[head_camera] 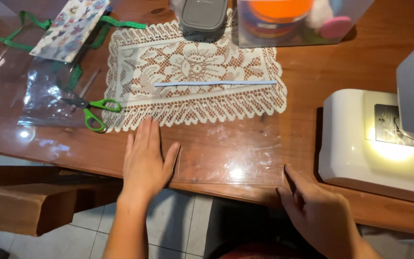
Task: Cutting a strip of plastic and threading a ribbon through a sewing machine.
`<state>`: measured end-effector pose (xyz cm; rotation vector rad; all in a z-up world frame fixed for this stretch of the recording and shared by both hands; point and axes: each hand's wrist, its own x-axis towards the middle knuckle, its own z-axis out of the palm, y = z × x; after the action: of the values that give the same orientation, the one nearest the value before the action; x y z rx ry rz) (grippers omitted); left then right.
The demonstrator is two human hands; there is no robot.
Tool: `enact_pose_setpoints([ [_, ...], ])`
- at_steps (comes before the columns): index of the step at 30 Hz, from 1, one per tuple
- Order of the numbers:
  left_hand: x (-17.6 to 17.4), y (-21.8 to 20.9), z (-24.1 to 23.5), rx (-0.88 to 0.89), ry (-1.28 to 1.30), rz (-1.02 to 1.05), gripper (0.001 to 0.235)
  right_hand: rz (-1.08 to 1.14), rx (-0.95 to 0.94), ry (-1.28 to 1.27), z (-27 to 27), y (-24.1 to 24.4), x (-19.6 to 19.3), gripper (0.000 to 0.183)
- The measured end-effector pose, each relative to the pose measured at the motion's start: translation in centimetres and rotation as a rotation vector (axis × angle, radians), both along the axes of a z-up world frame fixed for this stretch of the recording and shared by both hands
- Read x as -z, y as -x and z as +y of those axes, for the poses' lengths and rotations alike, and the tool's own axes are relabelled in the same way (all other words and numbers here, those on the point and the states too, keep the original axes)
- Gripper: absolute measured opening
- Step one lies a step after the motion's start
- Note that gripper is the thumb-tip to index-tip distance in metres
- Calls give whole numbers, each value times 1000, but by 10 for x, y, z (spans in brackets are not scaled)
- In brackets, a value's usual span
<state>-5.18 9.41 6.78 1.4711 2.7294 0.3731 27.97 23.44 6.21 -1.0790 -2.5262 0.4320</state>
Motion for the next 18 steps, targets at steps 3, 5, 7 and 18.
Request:
enact_pose_setpoints([
  [3, 0, 25, 29, 62, 6, -31, 81, 123, -61, 173, 3, -1, 5, 57],
  [5, 8, 39, 44, 70, -12, -14, 82, 96, 119, 569, 5, 11, -15, 59],
  [7, 12, 48, 57, 86, -29, -6, 82, 68, 315, 966, 6, 14, -18, 63],
  [18, -17, -96, 87, 758, 35, -111, 61, 904, 289, 1565, 13, 3, -8, 56],
])
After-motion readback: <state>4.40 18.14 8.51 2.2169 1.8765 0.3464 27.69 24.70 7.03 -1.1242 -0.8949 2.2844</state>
